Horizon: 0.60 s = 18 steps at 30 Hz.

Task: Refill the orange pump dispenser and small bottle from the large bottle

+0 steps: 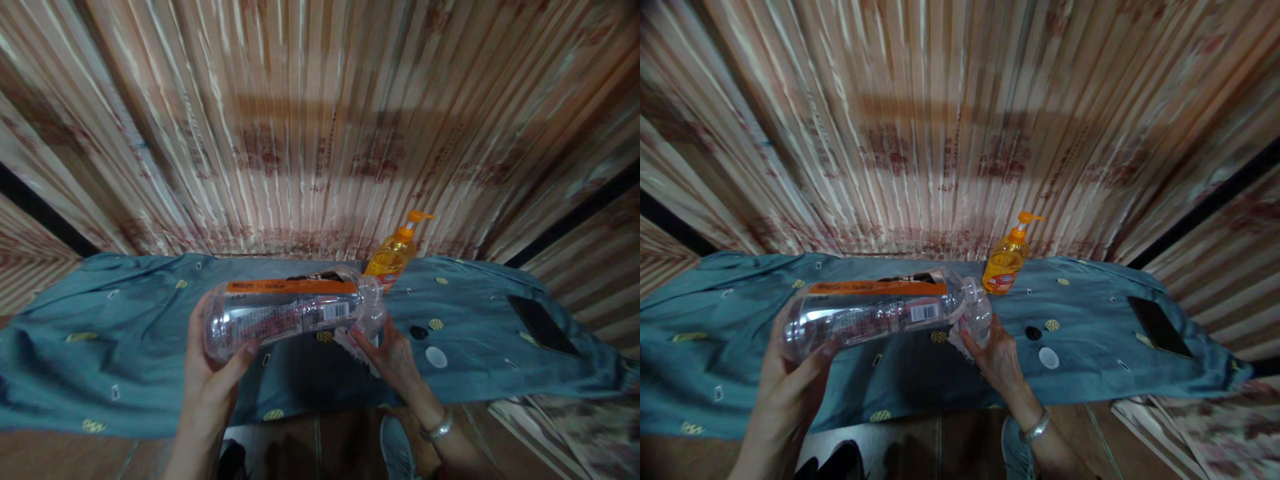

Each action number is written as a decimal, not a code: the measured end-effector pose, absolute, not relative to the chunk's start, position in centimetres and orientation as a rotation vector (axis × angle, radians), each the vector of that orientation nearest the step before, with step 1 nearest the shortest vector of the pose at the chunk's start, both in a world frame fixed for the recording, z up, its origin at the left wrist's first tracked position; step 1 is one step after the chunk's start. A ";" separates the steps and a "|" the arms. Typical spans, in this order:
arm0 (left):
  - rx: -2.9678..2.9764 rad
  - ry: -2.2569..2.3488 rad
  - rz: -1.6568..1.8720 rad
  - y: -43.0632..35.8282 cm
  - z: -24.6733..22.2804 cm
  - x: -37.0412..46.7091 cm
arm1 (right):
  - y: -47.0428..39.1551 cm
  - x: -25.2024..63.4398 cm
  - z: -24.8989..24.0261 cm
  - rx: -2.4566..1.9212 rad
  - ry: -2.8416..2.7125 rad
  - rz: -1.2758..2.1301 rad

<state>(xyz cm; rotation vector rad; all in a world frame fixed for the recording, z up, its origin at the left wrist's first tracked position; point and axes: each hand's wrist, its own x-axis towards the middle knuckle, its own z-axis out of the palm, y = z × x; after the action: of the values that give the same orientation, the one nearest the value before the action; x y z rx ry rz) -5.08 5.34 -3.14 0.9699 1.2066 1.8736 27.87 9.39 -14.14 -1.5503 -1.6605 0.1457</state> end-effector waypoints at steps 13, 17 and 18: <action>0.977 1.173 1.877 5.6 -3.6 -5.3 | 9.5 27.9 -15.2 -1.573 -1.643 0.148; 0.981 1.197 1.876 5.6 -3.5 -5.3 | 9.5 28.0 -15.3 -1.584 -1.646 0.127; 0.981 1.202 1.876 5.6 -3.5 -5.3 | 9.5 28.1 -15.4 -1.588 -1.650 0.123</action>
<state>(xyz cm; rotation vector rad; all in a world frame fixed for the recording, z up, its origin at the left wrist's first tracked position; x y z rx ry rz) -5.32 5.60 -3.48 0.9811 1.2024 1.8760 28.10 9.53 -15.37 -1.5876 -1.6496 0.1226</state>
